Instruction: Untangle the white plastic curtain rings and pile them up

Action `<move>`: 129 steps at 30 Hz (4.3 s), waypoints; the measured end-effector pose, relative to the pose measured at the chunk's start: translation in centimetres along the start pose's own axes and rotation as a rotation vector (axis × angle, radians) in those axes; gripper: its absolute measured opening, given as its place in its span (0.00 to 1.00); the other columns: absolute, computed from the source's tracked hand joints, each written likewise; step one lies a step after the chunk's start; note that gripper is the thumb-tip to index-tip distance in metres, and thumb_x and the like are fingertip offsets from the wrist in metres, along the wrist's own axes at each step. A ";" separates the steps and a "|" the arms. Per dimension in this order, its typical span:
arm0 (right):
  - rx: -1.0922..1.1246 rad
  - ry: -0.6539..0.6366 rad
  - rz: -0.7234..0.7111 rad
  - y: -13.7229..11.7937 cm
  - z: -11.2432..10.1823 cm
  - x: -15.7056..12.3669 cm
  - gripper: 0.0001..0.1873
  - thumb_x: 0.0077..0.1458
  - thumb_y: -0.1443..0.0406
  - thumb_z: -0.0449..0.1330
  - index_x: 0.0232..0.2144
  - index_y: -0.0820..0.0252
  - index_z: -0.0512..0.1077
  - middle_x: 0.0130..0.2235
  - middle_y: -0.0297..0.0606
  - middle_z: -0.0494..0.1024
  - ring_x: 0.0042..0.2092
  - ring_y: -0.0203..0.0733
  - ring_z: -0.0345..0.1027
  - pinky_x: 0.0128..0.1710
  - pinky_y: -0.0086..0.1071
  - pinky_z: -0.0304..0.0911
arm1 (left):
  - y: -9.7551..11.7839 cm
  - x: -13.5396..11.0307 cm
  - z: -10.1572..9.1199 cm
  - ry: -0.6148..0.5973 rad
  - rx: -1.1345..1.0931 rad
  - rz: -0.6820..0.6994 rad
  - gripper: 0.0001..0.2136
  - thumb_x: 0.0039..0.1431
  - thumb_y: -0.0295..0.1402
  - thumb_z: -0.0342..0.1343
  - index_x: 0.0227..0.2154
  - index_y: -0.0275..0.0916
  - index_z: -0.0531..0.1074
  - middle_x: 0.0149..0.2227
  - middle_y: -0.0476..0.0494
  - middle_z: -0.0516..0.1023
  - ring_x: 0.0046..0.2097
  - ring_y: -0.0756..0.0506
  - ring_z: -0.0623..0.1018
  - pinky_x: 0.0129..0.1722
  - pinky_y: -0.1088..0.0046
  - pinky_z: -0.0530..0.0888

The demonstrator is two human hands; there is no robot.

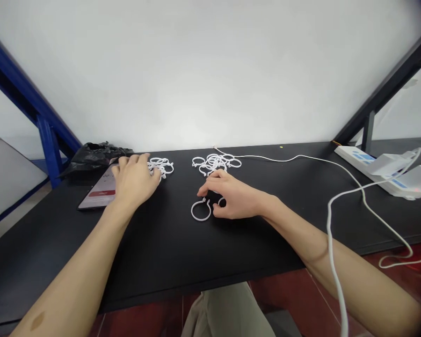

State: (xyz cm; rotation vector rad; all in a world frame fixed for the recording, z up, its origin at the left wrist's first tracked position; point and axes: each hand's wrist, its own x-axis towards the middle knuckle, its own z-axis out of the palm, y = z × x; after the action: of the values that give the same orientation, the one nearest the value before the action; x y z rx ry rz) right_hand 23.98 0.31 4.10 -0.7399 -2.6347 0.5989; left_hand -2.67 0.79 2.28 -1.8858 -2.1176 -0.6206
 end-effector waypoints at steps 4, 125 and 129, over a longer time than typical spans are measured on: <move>-0.045 0.065 -0.025 0.2 1.1 0.5 0.07 0.53 0.69 0.60 0.36 0.56 0.74 0.38 0.37 0.79 0.48 0.45 0.61 0.49 0.39 0.62 | 2.8 -0.8 -0.6 -0.091 -0.302 0.209 0.20 0.62 0.42 0.48 0.52 0.39 0.70 0.50 0.38 0.77 0.55 0.34 0.69 0.55 0.55 0.66; -0.327 0.022 0.328 1.6 0.7 0.4 0.14 0.61 0.56 0.58 0.27 0.57 0.66 0.34 0.38 0.74 0.32 0.39 0.65 0.29 0.32 0.52 | 3.4 -1.5 0.8 -0.089 -0.372 0.398 0.12 0.64 0.38 0.48 0.40 0.41 0.74 0.42 0.43 0.79 0.49 0.39 0.69 0.52 0.58 0.67; -0.425 0.026 0.328 1.2 1.5 0.7 0.13 0.65 0.57 0.52 0.32 0.58 0.67 0.38 0.41 0.75 0.35 0.42 0.68 0.29 0.33 0.52 | 4.1 -2.0 0.0 -0.149 -0.457 0.480 0.11 0.64 0.40 0.51 0.38 0.42 0.75 0.39 0.46 0.80 0.45 0.41 0.71 0.49 0.60 0.69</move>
State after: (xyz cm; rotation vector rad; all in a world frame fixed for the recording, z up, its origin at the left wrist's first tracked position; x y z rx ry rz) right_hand 23.21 1.16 2.39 -1.3097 -2.6626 0.0967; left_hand 1.68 -0.66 1.98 -2.6388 -1.5813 -0.9234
